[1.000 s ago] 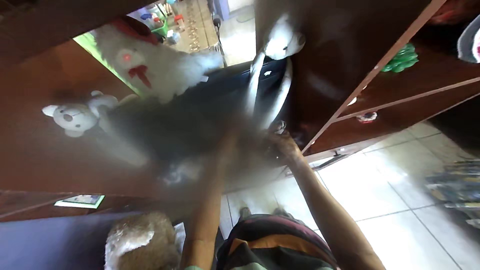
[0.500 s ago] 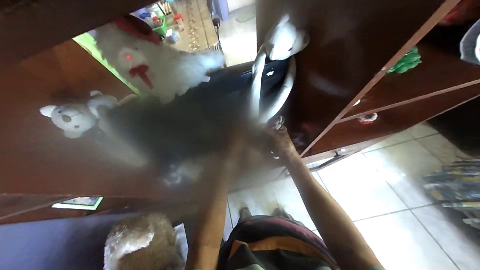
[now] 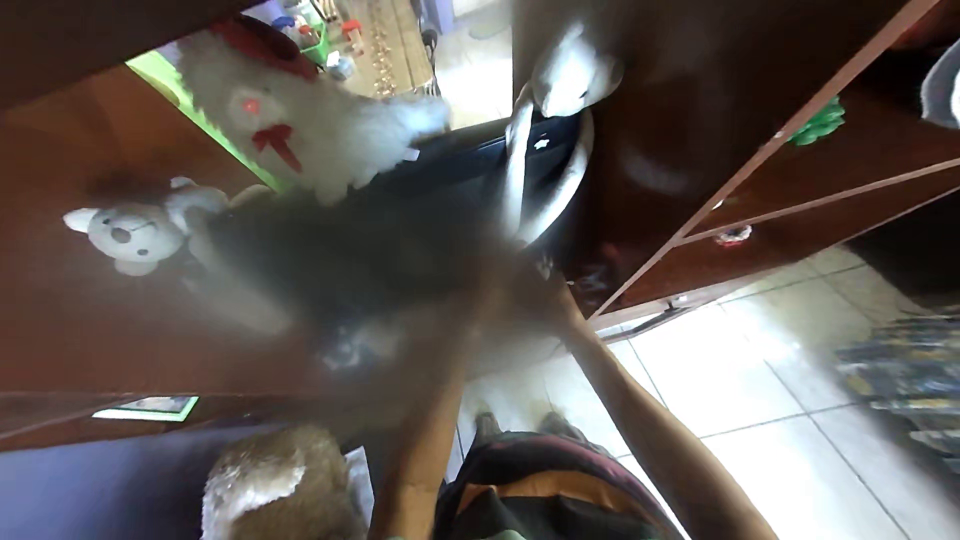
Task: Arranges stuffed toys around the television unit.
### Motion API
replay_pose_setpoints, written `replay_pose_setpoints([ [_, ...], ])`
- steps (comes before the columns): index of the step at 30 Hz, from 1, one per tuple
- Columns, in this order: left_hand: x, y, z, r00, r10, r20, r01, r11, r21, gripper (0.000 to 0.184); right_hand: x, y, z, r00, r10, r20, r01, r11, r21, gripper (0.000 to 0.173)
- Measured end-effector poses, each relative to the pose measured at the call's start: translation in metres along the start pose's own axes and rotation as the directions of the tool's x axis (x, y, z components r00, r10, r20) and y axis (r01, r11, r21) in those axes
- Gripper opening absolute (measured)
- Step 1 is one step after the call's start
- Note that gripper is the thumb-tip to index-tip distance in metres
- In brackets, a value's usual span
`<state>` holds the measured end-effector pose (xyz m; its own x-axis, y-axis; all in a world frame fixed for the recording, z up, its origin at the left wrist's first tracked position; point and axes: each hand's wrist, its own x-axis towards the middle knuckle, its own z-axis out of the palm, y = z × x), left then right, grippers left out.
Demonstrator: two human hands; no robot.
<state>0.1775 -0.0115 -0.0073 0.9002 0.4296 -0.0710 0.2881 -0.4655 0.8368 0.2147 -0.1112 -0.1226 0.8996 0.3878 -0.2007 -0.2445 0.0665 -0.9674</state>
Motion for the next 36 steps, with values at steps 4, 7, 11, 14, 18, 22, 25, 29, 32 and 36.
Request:
replay_pose_setpoints([
  [4, 0.004, -0.001, 0.008, 0.999, -0.033, -0.003, 0.034, 0.999, 0.011, 0.052, -0.038, 0.034, -0.031, 0.983, 0.101, 0.151, -0.1, 0.995, -0.018, 0.022],
  [7, 0.009, -0.004, 0.012, 0.99, -0.137, 0.042, 0.134, 0.989, 0.064, 0.058, -0.065, 0.049, -0.061, 0.943, 0.247, 0.223, -0.219, 0.965, -0.141, 0.015],
  [11, 0.005, -0.065, 0.029, 0.998, -0.06, -0.037, 0.06, 0.998, 0.002, 0.069, -0.096, 0.078, -0.108, 0.919, 0.358, 0.166, -0.331, 0.928, -0.169, 0.022],
  [14, -0.025, -0.102, 0.034, 0.986, -0.071, -0.15, 0.058, 0.994, -0.089, 0.065, -0.113, 0.105, -0.137, 0.923, 0.37, 0.108, -0.357, 0.926, -0.122, 0.036],
  [18, -0.078, -0.161, 0.047, 0.959, -0.124, -0.254, 0.095, 0.988, -0.123, 0.053, -0.125, 0.128, -0.153, 0.897, 0.421, 0.133, -0.416, 0.907, -0.062, 0.045],
  [22, -0.134, -0.186, 0.07, 0.942, -0.263, -0.207, 0.233, 0.959, -0.161, 0.049, -0.116, 0.131, -0.142, 0.866, 0.44, 0.238, -0.398, 0.894, -0.204, 0.037],
  [25, -0.171, -0.207, 0.095, 0.932, -0.36, -0.052, 0.348, 0.924, -0.161, 0.053, -0.102, 0.123, -0.123, 0.842, 0.453, 0.294, -0.36, 0.876, -0.319, 0.031],
  [29, -0.213, -0.192, 0.1, 0.758, -0.521, 0.392, 0.503, 0.85, 0.156, 0.057, -0.098, 0.106, -0.098, 0.848, 0.36, 0.388, -0.296, 0.93, -0.216, 0.036],
  [32, -0.244, -0.213, 0.101, 0.719, -0.381, 0.581, 0.336, 0.923, 0.19, 0.054, -0.106, 0.115, -0.096, 0.79, 0.347, 0.506, -0.368, 0.928, -0.061, 0.049],
  [36, -0.257, -0.201, 0.078, 0.683, -0.497, 0.536, 0.455, 0.863, 0.22, 0.054, -0.136, 0.135, -0.082, 0.674, 0.52, 0.525, -0.458, 0.851, -0.256, 0.056],
])
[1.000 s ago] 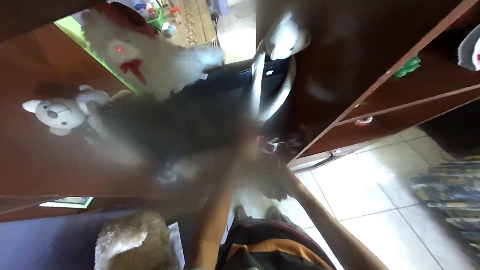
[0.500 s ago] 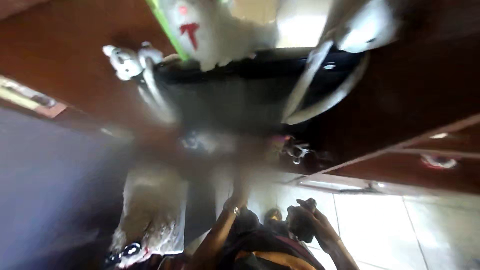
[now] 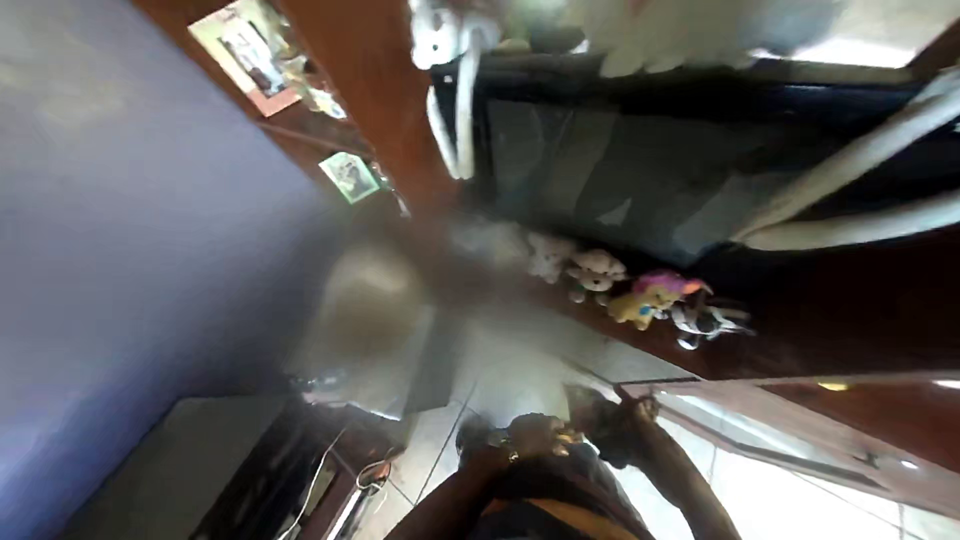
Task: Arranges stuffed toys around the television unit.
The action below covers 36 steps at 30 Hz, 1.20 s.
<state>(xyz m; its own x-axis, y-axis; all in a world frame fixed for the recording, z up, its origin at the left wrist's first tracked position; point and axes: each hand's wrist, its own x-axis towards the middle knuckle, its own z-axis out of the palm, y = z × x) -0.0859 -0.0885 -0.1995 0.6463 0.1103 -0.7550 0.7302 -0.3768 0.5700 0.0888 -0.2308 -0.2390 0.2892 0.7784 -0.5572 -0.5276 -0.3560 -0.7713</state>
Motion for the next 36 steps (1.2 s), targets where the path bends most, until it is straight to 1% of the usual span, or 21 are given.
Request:
replay_pose_setpoints([
  [1, -0.002, -0.013, 0.0, 0.999, 0.015, -0.041, -0.016, 1.0, -0.014, 0.054, -0.002, 0.009, 0.007, 0.999, 0.023, 0.039, -0.022, 0.999, -0.023, 0.057],
  [3, 0.001, -0.051, 0.006, 0.99, 0.061, -0.129, -0.069, 0.996, -0.061, 0.054, -0.001, 0.028, 0.019, 0.988, 0.015, 0.156, -0.014, 1.0, -0.007, 0.07],
  [4, -0.001, -0.066, 0.008, 0.988, 0.061, -0.145, -0.074, 0.994, -0.083, 0.055, 0.001, 0.037, 0.029, 0.987, 0.005, 0.162, -0.005, 1.0, -0.001, 0.071],
  [6, -0.015, -0.093, 0.008, 0.986, 0.055, -0.157, -0.076, 0.989, -0.127, 0.055, 0.006, 0.047, 0.06, 0.999, 0.028, 0.036, -0.022, 0.989, -0.149, 0.053],
  [8, -0.036, -0.118, 0.011, 0.984, 0.045, -0.172, -0.08, 0.977, -0.199, 0.055, 0.007, 0.045, 0.1, 0.996, 0.081, -0.023, -0.084, 0.962, -0.26, 0.043],
  [11, -0.06, -0.162, 0.024, 0.968, 0.079, -0.239, -0.155, 0.934, -0.321, 0.055, 0.004, 0.048, 0.144, 0.994, 0.072, 0.086, -0.057, 0.983, -0.172, 0.049],
  [12, -0.064, -0.177, 0.03, 0.961, 0.084, -0.264, -0.181, 0.912, -0.369, 0.054, 0.006, 0.052, 0.157, 0.996, 0.081, 0.036, -0.073, 0.979, -0.189, 0.048],
  [14, -0.072, -0.199, 0.039, 0.954, 0.061, -0.293, -0.198, 0.863, -0.465, 0.054, 0.01, 0.059, 0.182, 0.976, 0.148, -0.159, -0.19, 0.936, -0.297, 0.046],
  [16, -0.081, -0.214, 0.044, 0.95, 0.022, -0.312, -0.197, 0.816, -0.544, 0.054, 0.007, 0.066, 0.201, 0.967, 0.168, -0.19, -0.223, 0.918, -0.327, 0.045],
  [19, -0.099, -0.222, 0.045, 0.935, -0.008, -0.354, -0.238, 0.728, -0.643, 0.051, -0.009, 0.078, 0.221, 0.983, 0.154, -0.102, -0.172, 0.963, -0.206, 0.046],
  [21, -0.109, -0.223, 0.041, 0.921, -0.038, -0.387, -0.269, 0.655, -0.706, 0.05, -0.013, 0.086, 0.232, 0.986, 0.09, -0.14, -0.124, 0.957, -0.263, 0.044],
  [23, -0.116, -0.221, 0.038, 0.904, -0.11, -0.414, -0.281, 0.576, -0.767, 0.054, -0.018, 0.087, 0.242, 0.987, 0.057, -0.152, -0.113, 0.914, -0.389, 0.044],
  [26, -0.125, -0.211, 0.031, 0.872, -0.205, -0.444, -0.313, 0.464, -0.829, 0.059, -0.026, 0.077, 0.255, 0.999, 0.011, -0.035, -0.026, 0.892, -0.451, 0.047],
  [28, -0.119, -0.208, 0.036, 0.86, -0.228, -0.456, -0.351, 0.383, -0.854, 0.061, -0.029, 0.075, 0.26, 0.994, -0.073, 0.083, 0.101, 0.9, -0.423, 0.053],
  [29, -0.115, -0.206, 0.04, 0.863, -0.22, -0.455, -0.379, 0.314, -0.871, 0.059, -0.03, 0.074, 0.263, 0.985, -0.119, 0.122, 0.16, 0.896, -0.414, 0.055],
  [31, -0.114, -0.194, 0.043, 0.895, -0.166, -0.414, -0.397, 0.127, -0.909, 0.048, -0.031, 0.069, 0.269, 0.966, -0.191, 0.172, 0.248, 0.872, -0.423, 0.058],
  [32, -0.114, -0.19, 0.045, 0.921, -0.053, -0.386, -0.386, -0.001, -0.922, 0.053, -0.029, 0.067, 0.268, 0.962, -0.214, 0.17, 0.269, 0.856, -0.442, 0.059],
  [33, -0.114, -0.187, 0.047, 0.921, 0.088, -0.38, -0.372, -0.099, -0.923, 0.056, -0.027, 0.066, 0.265, 0.963, -0.222, 0.151, 0.267, 0.839, -0.474, 0.056],
  [34, -0.115, -0.183, 0.048, 0.901, 0.19, -0.39, -0.368, -0.14, -0.919, 0.054, -0.024, 0.067, 0.259, 0.967, -0.217, 0.135, 0.255, 0.83, -0.496, 0.055],
  [35, -0.114, -0.178, 0.049, 0.892, 0.219, -0.395, -0.378, -0.116, -0.918, 0.047, -0.02, 0.069, 0.25, 0.972, -0.208, 0.107, 0.234, 0.827, -0.512, 0.054],
  [36, -0.114, -0.173, 0.048, 0.895, 0.194, -0.401, -0.398, -0.057, -0.916, 0.037, -0.017, 0.069, 0.241, 0.978, -0.194, 0.071, 0.202, 0.828, -0.522, 0.052],
])
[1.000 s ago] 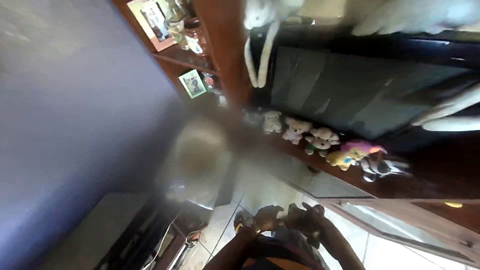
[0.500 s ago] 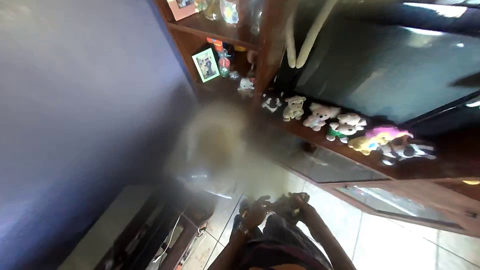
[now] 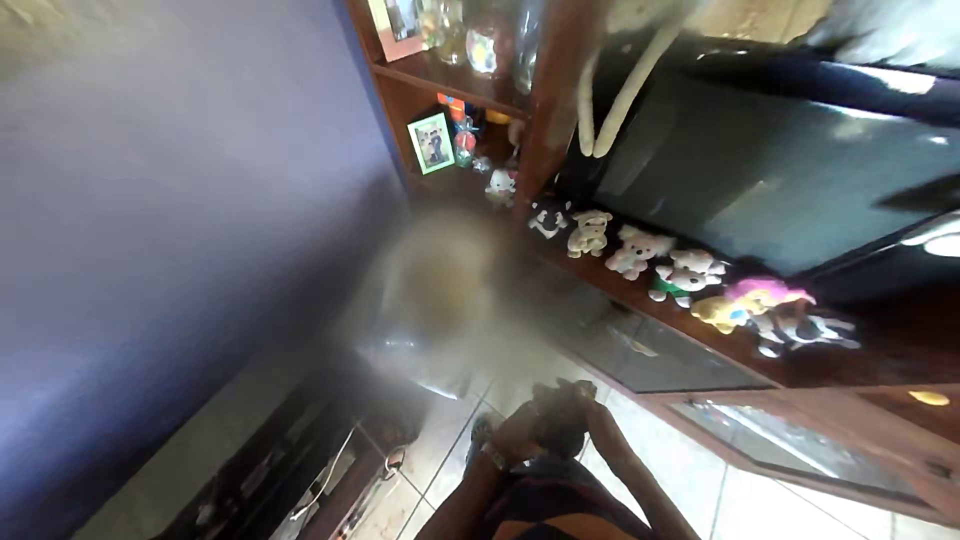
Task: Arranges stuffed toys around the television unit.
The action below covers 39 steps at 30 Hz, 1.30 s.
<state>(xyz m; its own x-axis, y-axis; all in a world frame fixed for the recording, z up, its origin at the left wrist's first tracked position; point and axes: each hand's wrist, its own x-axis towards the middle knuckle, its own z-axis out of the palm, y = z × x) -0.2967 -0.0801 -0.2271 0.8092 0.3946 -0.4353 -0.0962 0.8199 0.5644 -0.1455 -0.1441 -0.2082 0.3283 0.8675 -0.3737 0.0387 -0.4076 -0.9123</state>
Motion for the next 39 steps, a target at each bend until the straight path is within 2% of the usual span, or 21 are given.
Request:
replay_pose_setpoints([
  [1, 0.0, 0.002, 0.004, 0.999, 0.009, -0.045, -0.006, 0.997, 0.076, 0.027, 0.001, 0.002, -0.007, 0.999, 0.033, -0.019, -0.033, 0.999, -0.012, 0.05],
  [3, 0.001, 0.003, 0.006, 0.99, 0.029, -0.136, 0.001, 0.977, 0.215, 0.02, 0.003, 0.006, -0.016, 0.996, 0.077, -0.047, -0.079, 0.996, -0.043, 0.046],
  [6, 0.003, 0.003, 0.007, 0.973, 0.077, -0.218, -0.001, 0.945, 0.327, 0.026, 0.007, 0.015, -0.02, 0.994, 0.07, -0.078, -0.074, 0.996, -0.057, 0.036],
  [10, 0.007, 0.004, 0.004, 0.938, 0.164, -0.306, -0.045, 0.93, 0.364, 0.03, 0.01, 0.018, -0.023, 0.998, 0.046, -0.031, -0.047, 0.998, -0.047, 0.022],
  [12, 0.009, 0.007, 0.007, 0.911, 0.197, -0.362, -0.051, 0.925, 0.376, 0.031, 0.008, 0.013, -0.021, 0.993, 0.105, -0.058, -0.102, 0.994, 0.045, 0.025],
  [15, 0.014, 0.009, 0.016, 0.836, 0.26, -0.483, -0.064, 0.92, 0.386, 0.034, 0.004, 0.003, -0.012, 0.975, 0.187, -0.118, -0.173, 0.977, 0.123, 0.039],
  [17, 0.014, 0.006, 0.02, 0.837, 0.281, -0.469, -0.071, 0.906, 0.418, 0.034, -0.001, 0.0, -0.007, 0.987, 0.133, -0.095, -0.127, 0.99, 0.067, 0.042],
  [20, 0.009, 0.006, 0.029, 0.881, 0.218, -0.42, -0.012, 0.898, 0.44, 0.033, -0.005, 0.001, -0.006, 0.999, 0.027, 0.018, -0.025, 0.996, -0.085, 0.049],
  [22, 0.007, 0.011, 0.031, 0.897, 0.157, -0.413, 0.021, 0.919, 0.395, 0.034, -0.001, 0.003, -0.013, 0.998, 0.027, 0.051, -0.019, 0.986, -0.163, 0.038],
  [24, 0.008, 0.012, 0.028, 0.894, 0.125, -0.431, 0.041, 0.934, 0.355, 0.035, 0.003, 0.008, -0.021, 1.0, 0.006, -0.009, -0.008, 0.981, -0.193, 0.027],
  [27, 0.016, 0.007, 0.018, 0.885, 0.121, -0.45, 0.038, 0.944, 0.327, 0.035, 0.001, 0.018, -0.032, 0.987, -0.036, -0.159, 0.01, 0.987, -0.158, 0.019],
  [30, 0.024, 0.012, 0.018, 0.891, 0.135, -0.433, -0.014, 0.963, 0.27, 0.03, 0.001, 0.02, -0.037, 0.964, -0.033, -0.262, 0.021, 0.999, -0.049, 0.014],
  [33, 0.027, 0.015, 0.02, 0.942, 0.093, -0.323, -0.024, 0.977, 0.21, 0.032, -0.002, 0.014, -0.035, 0.963, -0.03, -0.269, 0.046, 0.998, 0.051, 0.015],
  [35, 0.027, 0.015, 0.02, 0.976, 0.079, -0.205, -0.025, 0.967, 0.252, 0.034, -0.001, 0.005, -0.034, 0.964, -0.05, -0.26, 0.066, 0.996, 0.053, 0.016],
  [36, 0.028, 0.014, 0.021, 0.976, 0.088, -0.197, -0.032, 0.962, 0.272, 0.033, 0.002, 0.003, -0.035, 0.965, -0.056, -0.256, 0.066, 0.997, 0.03, 0.016],
  [39, 0.033, 0.014, 0.028, 0.916, 0.167, -0.365, -0.077, 0.966, 0.248, 0.031, 0.012, 0.013, -0.041, 0.964, 0.005, -0.266, -0.013, 1.0, -0.027, 0.021],
])
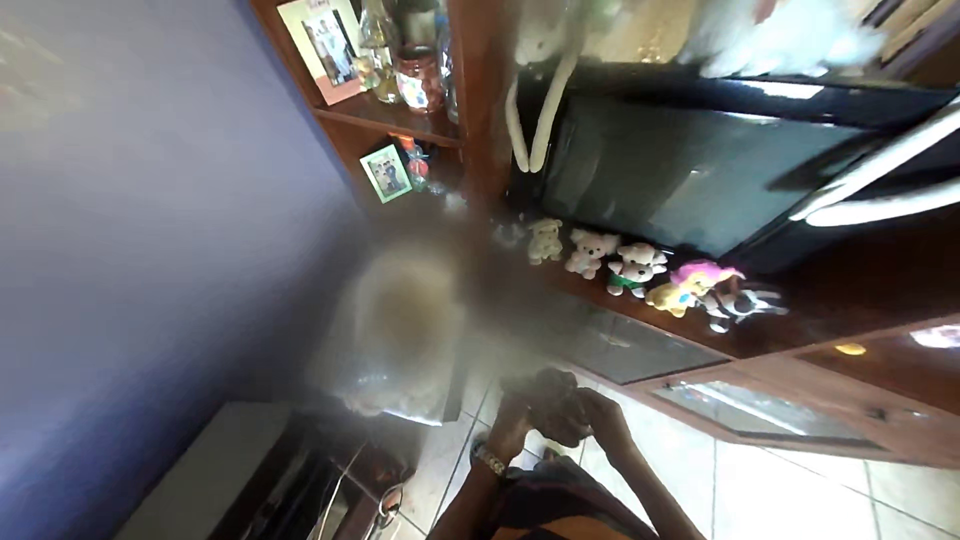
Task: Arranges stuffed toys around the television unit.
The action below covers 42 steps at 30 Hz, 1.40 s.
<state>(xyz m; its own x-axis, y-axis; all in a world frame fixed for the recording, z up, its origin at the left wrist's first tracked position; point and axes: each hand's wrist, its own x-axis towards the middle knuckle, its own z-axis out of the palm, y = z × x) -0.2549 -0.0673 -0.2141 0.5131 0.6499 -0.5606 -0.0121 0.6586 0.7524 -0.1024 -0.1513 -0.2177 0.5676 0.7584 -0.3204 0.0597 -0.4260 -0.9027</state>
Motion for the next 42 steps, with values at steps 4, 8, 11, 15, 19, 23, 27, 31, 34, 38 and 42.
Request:
replay_pose_setpoints([
  [4, 0.007, 0.026, -0.008, 0.927, 0.151, -0.343, -0.143, 0.989, 0.048, 0.032, 0.003, 0.019, -0.012, 0.969, 0.245, 0.038, -0.248, 0.956, 0.154, 0.025],
  [8, 0.012, 0.042, -0.01, 0.871, 0.366, -0.327, -0.255, 0.907, 0.336, 0.037, 0.001, 0.01, -0.008, 0.96, 0.224, 0.17, -0.275, 0.872, 0.406, 0.036],
  [11, 0.004, 0.029, 0.02, 0.93, 0.369, 0.011, -0.303, 0.746, 0.593, 0.039, 0.001, -0.003, 0.007, 0.933, 0.147, 0.328, -0.315, 0.773, 0.551, 0.054],
  [15, -0.014, 0.014, 0.063, 0.918, 0.069, 0.39, -0.386, 0.374, 0.843, 0.047, -0.004, -0.021, 0.016, 0.968, 0.173, 0.183, -0.251, 0.601, 0.759, 0.041],
  [19, -0.01, 0.006, 0.057, 0.85, 0.002, 0.527, -0.494, 0.353, 0.795, 0.045, -0.006, -0.013, 0.005, 0.922, 0.378, 0.085, -0.323, 0.63, 0.706, 0.031],
  [23, -0.015, -0.002, 0.047, 0.823, -0.083, 0.561, -0.414, 0.588, 0.695, 0.05, 0.016, 0.026, -0.011, 0.895, 0.439, 0.083, -0.336, 0.539, 0.773, 0.033],
  [27, -0.01, -0.011, 0.035, 0.842, -0.13, 0.524, -0.276, 0.73, 0.626, 0.043, 0.025, 0.023, -0.043, 0.925, 0.378, 0.047, -0.231, 0.458, 0.858, 0.031],
  [31, -0.001, -0.013, 0.016, 0.869, -0.153, 0.47, -0.234, 0.71, 0.664, 0.042, 0.012, -0.028, -0.074, 0.968, 0.248, 0.031, -0.139, 0.435, 0.89, 0.028],
  [34, 0.001, -0.016, 0.006, 0.889, -0.107, 0.446, -0.213, 0.765, 0.607, 0.04, -0.003, -0.04, -0.091, 0.992, -0.109, 0.059, -0.003, 0.458, 0.889, 0.043],
  [38, 0.004, -0.012, 0.001, 0.903, -0.133, 0.409, -0.154, 0.788, 0.596, 0.039, -0.004, -0.021, -0.082, 0.938, -0.305, 0.165, -0.013, 0.444, 0.896, 0.075],
  [42, 0.002, -0.004, -0.007, 0.912, -0.143, 0.385, -0.137, 0.778, 0.613, 0.041, -0.013, -0.027, -0.035, 0.976, -0.158, 0.151, -0.075, 0.403, 0.912, 0.052],
])
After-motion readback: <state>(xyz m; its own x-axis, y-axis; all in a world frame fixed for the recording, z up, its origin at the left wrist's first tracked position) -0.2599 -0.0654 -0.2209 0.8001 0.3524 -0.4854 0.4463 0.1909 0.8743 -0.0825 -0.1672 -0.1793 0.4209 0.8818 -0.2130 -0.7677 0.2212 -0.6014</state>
